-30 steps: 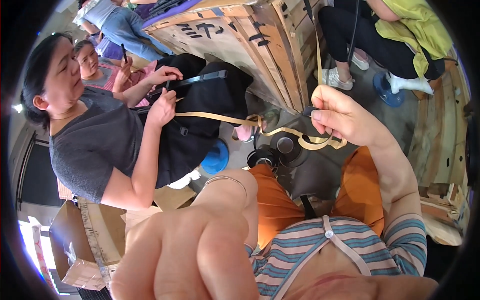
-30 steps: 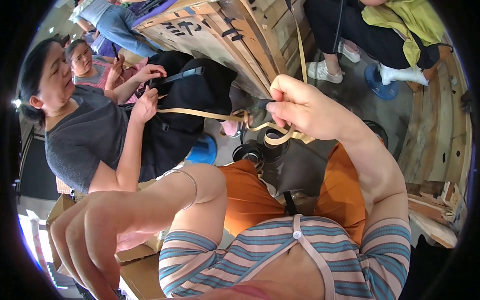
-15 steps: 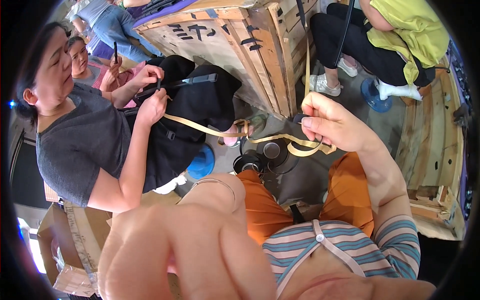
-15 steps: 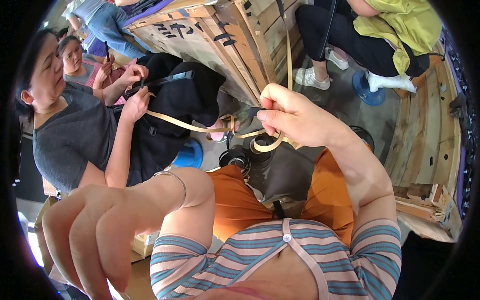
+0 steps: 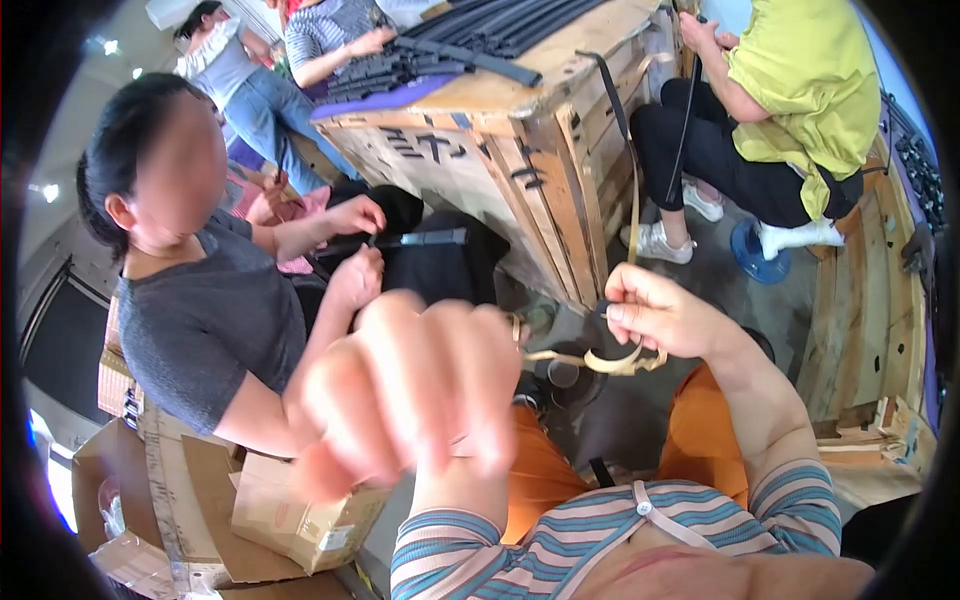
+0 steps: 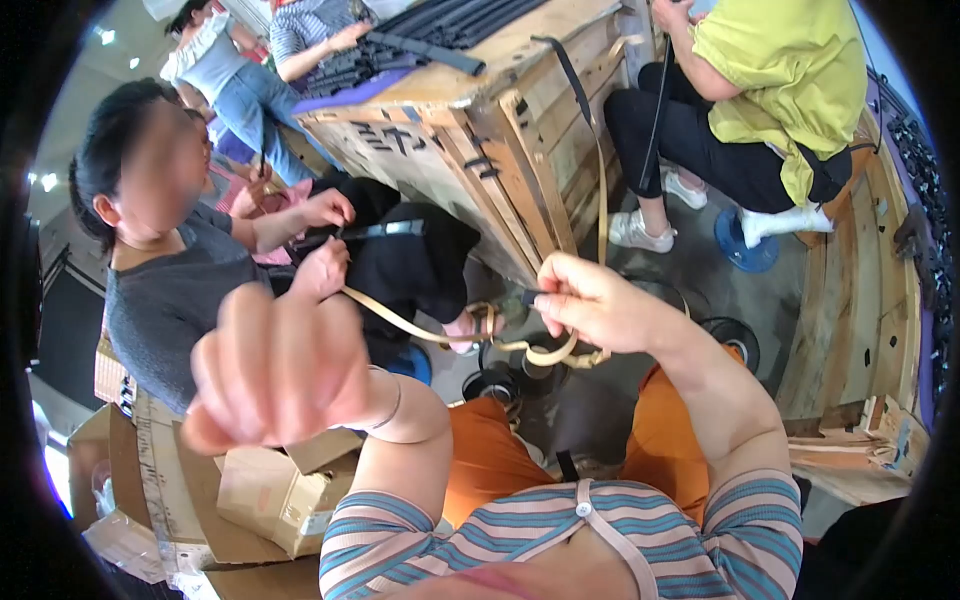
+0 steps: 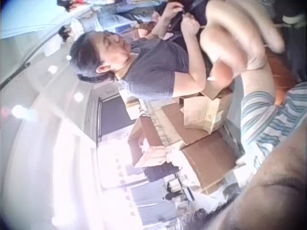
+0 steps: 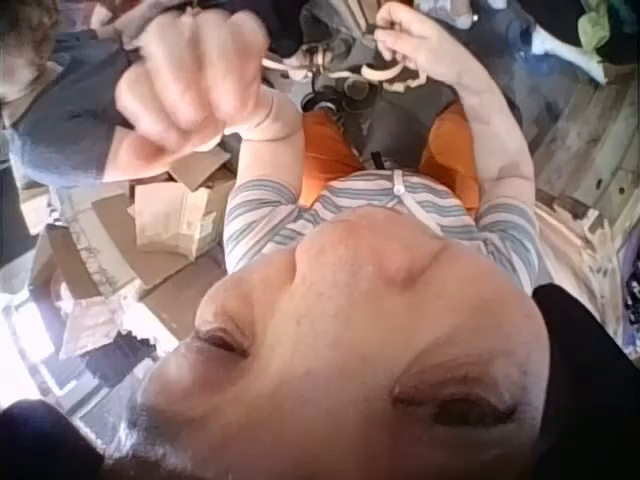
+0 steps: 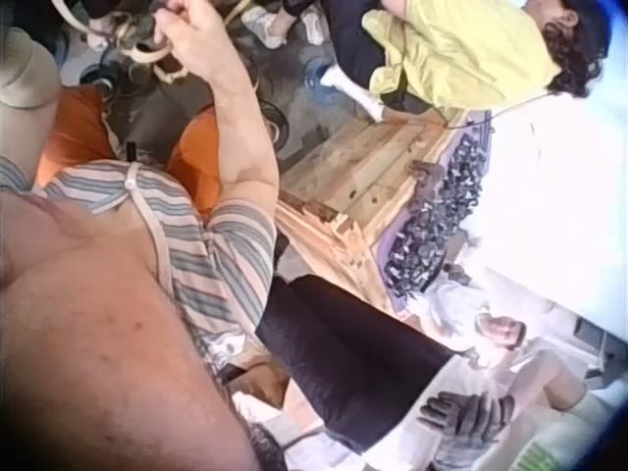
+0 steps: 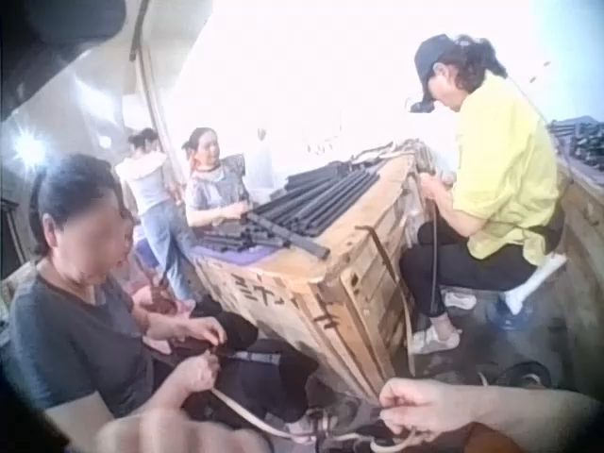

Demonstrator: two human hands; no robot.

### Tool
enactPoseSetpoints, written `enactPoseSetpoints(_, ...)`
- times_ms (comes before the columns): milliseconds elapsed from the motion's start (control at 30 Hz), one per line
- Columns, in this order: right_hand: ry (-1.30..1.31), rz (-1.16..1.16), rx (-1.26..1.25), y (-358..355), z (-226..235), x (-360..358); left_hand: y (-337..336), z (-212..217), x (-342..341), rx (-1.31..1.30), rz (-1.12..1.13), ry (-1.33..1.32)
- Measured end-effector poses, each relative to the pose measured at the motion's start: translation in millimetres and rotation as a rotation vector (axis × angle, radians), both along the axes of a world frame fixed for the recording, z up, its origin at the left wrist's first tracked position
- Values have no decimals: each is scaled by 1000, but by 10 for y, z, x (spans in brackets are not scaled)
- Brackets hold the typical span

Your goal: Assembling black plastic components by attaching tape or straps in a workshop environment.

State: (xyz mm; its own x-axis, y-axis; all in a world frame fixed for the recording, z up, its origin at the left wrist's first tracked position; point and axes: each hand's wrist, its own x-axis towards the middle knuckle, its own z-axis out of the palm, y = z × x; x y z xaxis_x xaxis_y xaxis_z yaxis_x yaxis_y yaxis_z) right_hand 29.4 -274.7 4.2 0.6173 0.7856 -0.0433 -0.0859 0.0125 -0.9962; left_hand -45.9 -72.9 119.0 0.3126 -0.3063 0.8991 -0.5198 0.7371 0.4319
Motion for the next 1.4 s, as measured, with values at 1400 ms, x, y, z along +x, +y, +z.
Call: enactPoseSetpoints(1400,-142,19,7,-239,-8,235,-108,571,3776,1369,2221,17)
